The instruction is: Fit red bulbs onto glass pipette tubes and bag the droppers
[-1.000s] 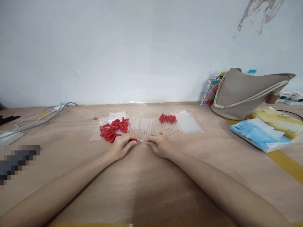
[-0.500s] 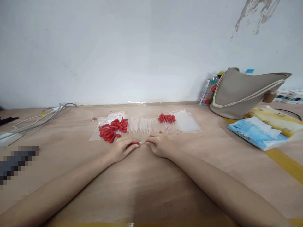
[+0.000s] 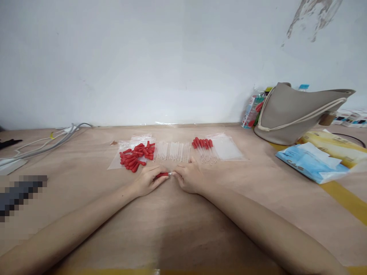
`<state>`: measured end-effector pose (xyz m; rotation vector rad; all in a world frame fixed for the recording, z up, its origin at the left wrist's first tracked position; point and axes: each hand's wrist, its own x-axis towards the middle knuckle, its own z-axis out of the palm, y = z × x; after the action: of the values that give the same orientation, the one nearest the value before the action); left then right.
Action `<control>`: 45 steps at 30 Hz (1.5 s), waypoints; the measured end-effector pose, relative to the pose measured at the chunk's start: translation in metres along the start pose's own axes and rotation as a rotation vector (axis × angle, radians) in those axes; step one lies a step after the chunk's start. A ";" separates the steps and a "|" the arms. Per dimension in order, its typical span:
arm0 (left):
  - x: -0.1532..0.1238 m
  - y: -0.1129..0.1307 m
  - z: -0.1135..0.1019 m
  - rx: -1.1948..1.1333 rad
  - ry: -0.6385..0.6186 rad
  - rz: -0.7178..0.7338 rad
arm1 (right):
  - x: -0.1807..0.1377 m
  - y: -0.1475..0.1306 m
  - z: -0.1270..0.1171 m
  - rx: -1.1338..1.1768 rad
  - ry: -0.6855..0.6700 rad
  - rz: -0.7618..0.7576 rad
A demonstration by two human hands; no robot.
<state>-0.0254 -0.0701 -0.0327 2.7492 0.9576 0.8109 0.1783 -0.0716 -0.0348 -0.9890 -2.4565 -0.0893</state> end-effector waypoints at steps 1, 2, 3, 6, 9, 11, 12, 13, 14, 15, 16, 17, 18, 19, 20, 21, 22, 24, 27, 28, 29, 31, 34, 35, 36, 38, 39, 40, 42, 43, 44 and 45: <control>0.000 0.000 0.000 -0.001 0.001 0.000 | 0.001 -0.001 0.000 -0.007 -0.006 0.003; 0.000 0.000 0.000 -0.002 0.000 -0.001 | 0.001 -0.001 0.001 -0.012 -0.010 0.006; 0.000 -0.001 0.000 -0.004 -0.002 -0.002 | 0.001 -0.001 0.001 -0.013 -0.013 0.008; 0.000 -0.003 0.001 -0.009 0.003 0.006 | 0.002 -0.002 0.001 0.010 -0.017 0.007; 0.000 -0.006 0.002 -0.007 0.019 0.003 | 0.004 -0.002 0.000 0.036 -0.043 0.030; 0.000 -0.007 0.003 -0.002 0.032 -0.001 | 0.005 -0.003 -0.003 0.050 -0.076 0.057; 0.001 -0.007 0.003 -0.001 0.040 -0.001 | 0.006 -0.003 -0.004 0.058 -0.093 0.065; 0.001 -0.007 0.003 0.000 0.046 0.002 | 0.006 -0.003 -0.006 0.066 -0.107 0.067; 0.002 -0.007 0.003 -0.002 0.047 0.002 | 0.007 -0.004 -0.009 0.075 -0.119 0.064; 0.002 -0.007 0.002 -0.005 0.053 -0.007 | 0.007 -0.003 -0.011 0.083 -0.130 0.058; 0.002 -0.007 0.002 -0.005 0.066 -0.027 | 0.007 -0.002 -0.015 0.092 -0.143 0.055; 0.002 -0.006 0.001 -0.004 0.086 -0.056 | 0.008 0.000 -0.018 0.104 -0.161 0.060; 0.003 -0.006 0.001 -0.002 0.106 -0.089 | 0.008 0.003 -0.022 0.119 -0.177 0.079; 0.003 -0.006 0.001 0.000 0.124 -0.121 | 0.009 0.008 -0.026 0.138 -0.186 0.123; 0.003 -0.005 0.001 0.001 0.136 -0.147 | 0.011 0.013 -0.031 0.156 -0.182 0.195; 0.002 -0.006 0.001 0.002 0.140 -0.164 | 0.012 0.021 -0.035 0.168 -0.163 0.285; 0.002 -0.006 0.001 0.001 0.136 -0.172 | 0.014 0.029 -0.039 0.169 -0.128 0.400; 0.002 -0.006 0.002 0.001 0.120 -0.181 | 0.018 0.047 -0.046 0.117 -0.055 0.619; 0.002 -0.007 0.003 0.005 0.091 -0.196 | 0.021 0.071 -0.047 -0.027 -0.016 0.876; 0.002 -0.007 0.003 0.005 0.082 -0.199 | 0.021 0.078 -0.045 -0.065 -0.020 0.934; 0.002 -0.007 0.003 0.003 0.076 -0.201 | 0.022 0.083 -0.043 -0.096 -0.026 0.974; 0.002 -0.007 0.002 -0.002 0.066 -0.201 | 0.021 0.088 -0.037 -0.132 -0.048 1.010; 0.002 -0.007 0.002 -0.014 0.063 -0.192 | 0.020 0.089 -0.028 -0.100 -0.086 0.995; 0.002 -0.007 0.002 -0.015 0.063 -0.190 | 0.020 0.088 -0.026 -0.078 -0.096 0.986; 0.002 -0.007 0.002 -0.015 0.064 -0.188 | 0.021 0.088 -0.024 -0.061 -0.100 0.980; 0.003 -0.007 0.002 -0.014 0.066 -0.184 | 0.021 0.087 -0.022 -0.057 -0.096 0.970; 0.003 -0.006 0.002 -0.014 0.067 -0.183 | 0.021 0.086 -0.021 -0.065 -0.096 0.969; 0.003 -0.006 0.002 -0.016 0.068 -0.182 | 0.022 0.086 -0.021 -0.074 -0.096 0.971; 0.003 -0.006 0.002 -0.019 0.068 -0.181 | 0.022 0.086 -0.021 -0.090 -0.100 0.978; 0.003 -0.006 0.002 -0.021 0.069 -0.181 | 0.022 0.086 -0.021 -0.099 -0.101 0.983; 0.003 -0.006 0.002 -0.022 0.067 -0.181 | 0.021 0.086 -0.021 -0.107 -0.100 0.984; 0.003 -0.006 0.002 -0.024 0.067 -0.181 | 0.021 0.085 -0.022 -0.116 -0.096 0.981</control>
<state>-0.0254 -0.0629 -0.0351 2.5827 1.1811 0.8807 0.2312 -0.0004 -0.0159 -2.1519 -1.7915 0.1497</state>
